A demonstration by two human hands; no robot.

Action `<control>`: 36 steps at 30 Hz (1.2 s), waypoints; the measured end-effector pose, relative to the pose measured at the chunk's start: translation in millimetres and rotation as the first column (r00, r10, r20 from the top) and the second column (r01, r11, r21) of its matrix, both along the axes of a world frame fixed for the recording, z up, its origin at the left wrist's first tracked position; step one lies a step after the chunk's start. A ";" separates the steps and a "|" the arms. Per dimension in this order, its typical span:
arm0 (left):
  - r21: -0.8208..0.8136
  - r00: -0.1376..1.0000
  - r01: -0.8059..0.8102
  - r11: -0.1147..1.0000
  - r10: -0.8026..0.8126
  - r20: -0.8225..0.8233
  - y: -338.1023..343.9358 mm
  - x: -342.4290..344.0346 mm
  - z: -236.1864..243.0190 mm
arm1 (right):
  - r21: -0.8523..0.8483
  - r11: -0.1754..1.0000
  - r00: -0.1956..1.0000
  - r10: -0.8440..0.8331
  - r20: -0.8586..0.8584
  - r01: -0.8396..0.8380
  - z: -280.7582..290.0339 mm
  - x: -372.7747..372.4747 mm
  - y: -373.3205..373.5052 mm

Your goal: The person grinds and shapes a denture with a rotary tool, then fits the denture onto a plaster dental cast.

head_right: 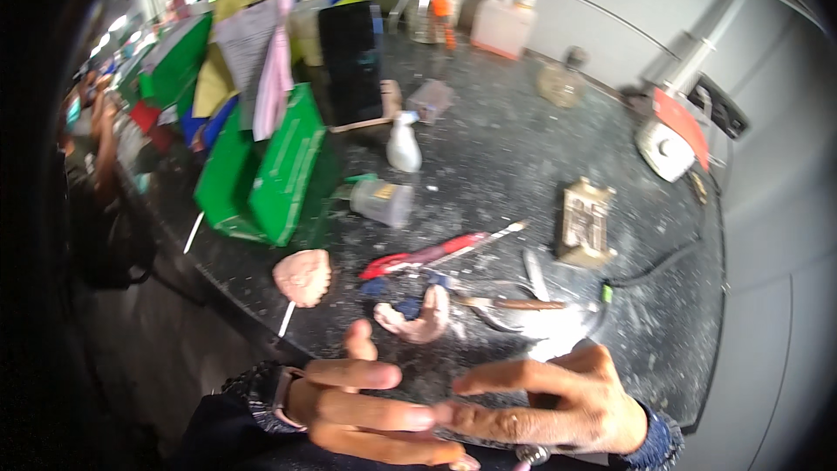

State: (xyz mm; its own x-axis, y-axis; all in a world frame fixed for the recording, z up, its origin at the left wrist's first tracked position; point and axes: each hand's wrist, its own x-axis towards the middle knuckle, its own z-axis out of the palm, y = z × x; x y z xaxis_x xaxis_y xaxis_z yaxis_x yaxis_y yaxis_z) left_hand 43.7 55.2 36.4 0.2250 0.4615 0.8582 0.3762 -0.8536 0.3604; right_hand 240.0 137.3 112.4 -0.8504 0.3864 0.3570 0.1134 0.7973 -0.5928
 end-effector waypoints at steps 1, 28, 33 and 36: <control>-0.088 0.996 0.083 0.993 -0.080 0.033 -2.7 -2.4 -2.5 | -0.005 1.000 1.000 0.028 0.002 -0.028 -4.3 -2.3 -0.6; -0.726 0.931 -0.315 0.611 0.347 -0.112 6.8 -20.7 -12.0 | -0.014 0.932 0.923 -0.358 0.140 0.363 -35.6 -7.3 23.1; -0.823 0.905 0.187 0.536 0.231 0.356 -8.5 -33.2 -11.9 | -0.026 0.980 0.980 -0.197 0.024 0.198 -21.3 -8.0 15.0; -0.730 0.762 0.510 0.454 0.154 0.629 -8.6 -35.1 -2.0 | -0.042 0.989 0.990 -0.143 -0.018 0.142 -15.2 -6.8 -2.0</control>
